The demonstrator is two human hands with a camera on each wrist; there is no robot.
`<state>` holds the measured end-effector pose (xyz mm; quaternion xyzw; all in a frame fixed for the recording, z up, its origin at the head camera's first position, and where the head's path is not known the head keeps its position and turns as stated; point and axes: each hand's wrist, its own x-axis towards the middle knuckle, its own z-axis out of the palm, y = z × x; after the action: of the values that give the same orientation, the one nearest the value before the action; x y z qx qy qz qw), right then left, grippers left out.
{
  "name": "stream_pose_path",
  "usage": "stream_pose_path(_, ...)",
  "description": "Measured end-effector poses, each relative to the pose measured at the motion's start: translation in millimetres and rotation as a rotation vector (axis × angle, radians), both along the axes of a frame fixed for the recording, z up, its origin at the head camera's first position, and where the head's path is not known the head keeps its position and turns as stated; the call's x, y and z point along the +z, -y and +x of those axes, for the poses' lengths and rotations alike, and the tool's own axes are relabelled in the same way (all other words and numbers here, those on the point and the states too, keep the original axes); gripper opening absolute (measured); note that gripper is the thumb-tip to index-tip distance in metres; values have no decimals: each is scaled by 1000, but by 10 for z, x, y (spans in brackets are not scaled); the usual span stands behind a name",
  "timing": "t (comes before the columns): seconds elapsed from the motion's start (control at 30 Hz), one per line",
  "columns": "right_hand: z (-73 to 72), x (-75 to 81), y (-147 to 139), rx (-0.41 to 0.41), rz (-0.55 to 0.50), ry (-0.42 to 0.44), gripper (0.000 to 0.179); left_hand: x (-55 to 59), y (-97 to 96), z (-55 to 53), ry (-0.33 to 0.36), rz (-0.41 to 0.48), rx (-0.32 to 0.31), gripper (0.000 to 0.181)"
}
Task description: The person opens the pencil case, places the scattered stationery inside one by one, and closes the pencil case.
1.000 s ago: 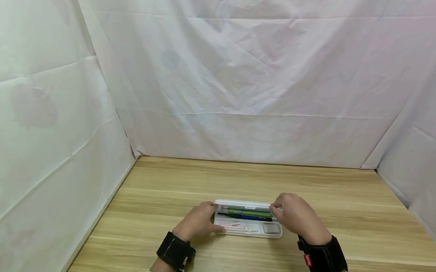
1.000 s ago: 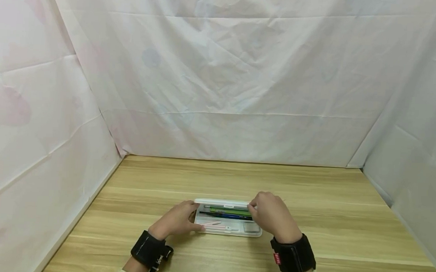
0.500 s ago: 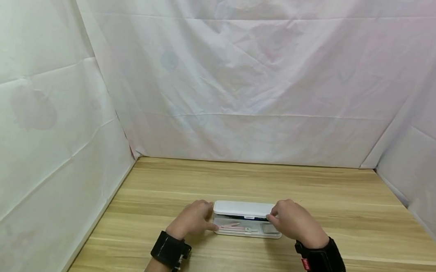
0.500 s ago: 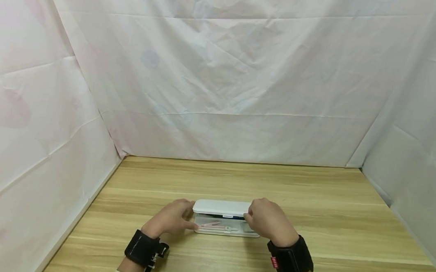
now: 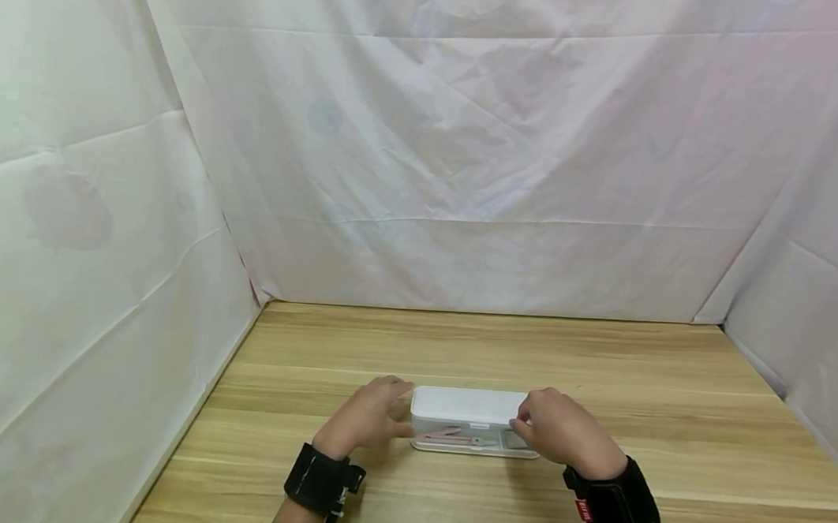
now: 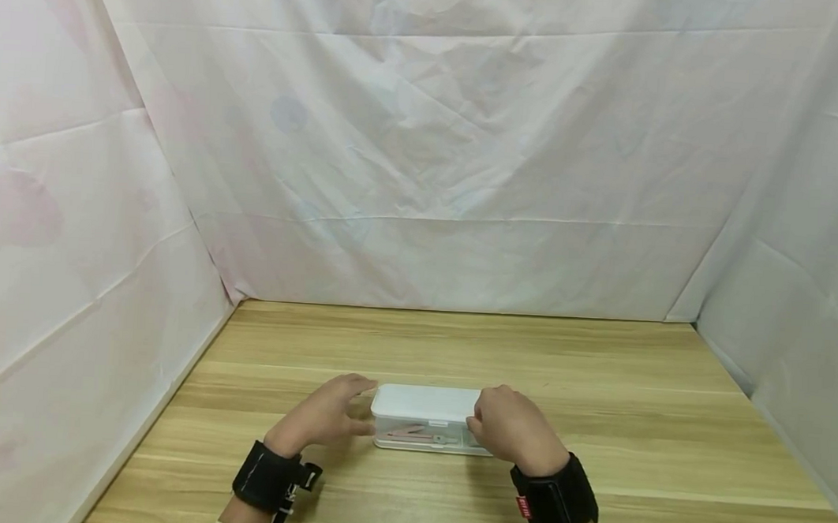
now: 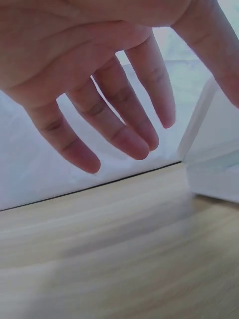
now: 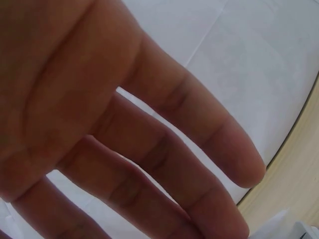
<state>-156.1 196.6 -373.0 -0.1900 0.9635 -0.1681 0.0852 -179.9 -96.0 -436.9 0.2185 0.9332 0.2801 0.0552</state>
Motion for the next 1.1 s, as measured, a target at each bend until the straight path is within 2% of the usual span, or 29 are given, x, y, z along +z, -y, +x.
stream_pose_path(0.37, 2, -28, 4, 21, -4, -11, 38, 82, -60, 40, -51, 12, -54, 61)
stream_pose_path(0.77, -14, -50, 12, 31, -17, -9, 39, 60, -190, 57, -162, -2, -88, 52)
stream_pose_path(1.1, -18, -60, 25, 31, -40, -2, 48, 42, -246, 92, -196, -9, -97, 48)
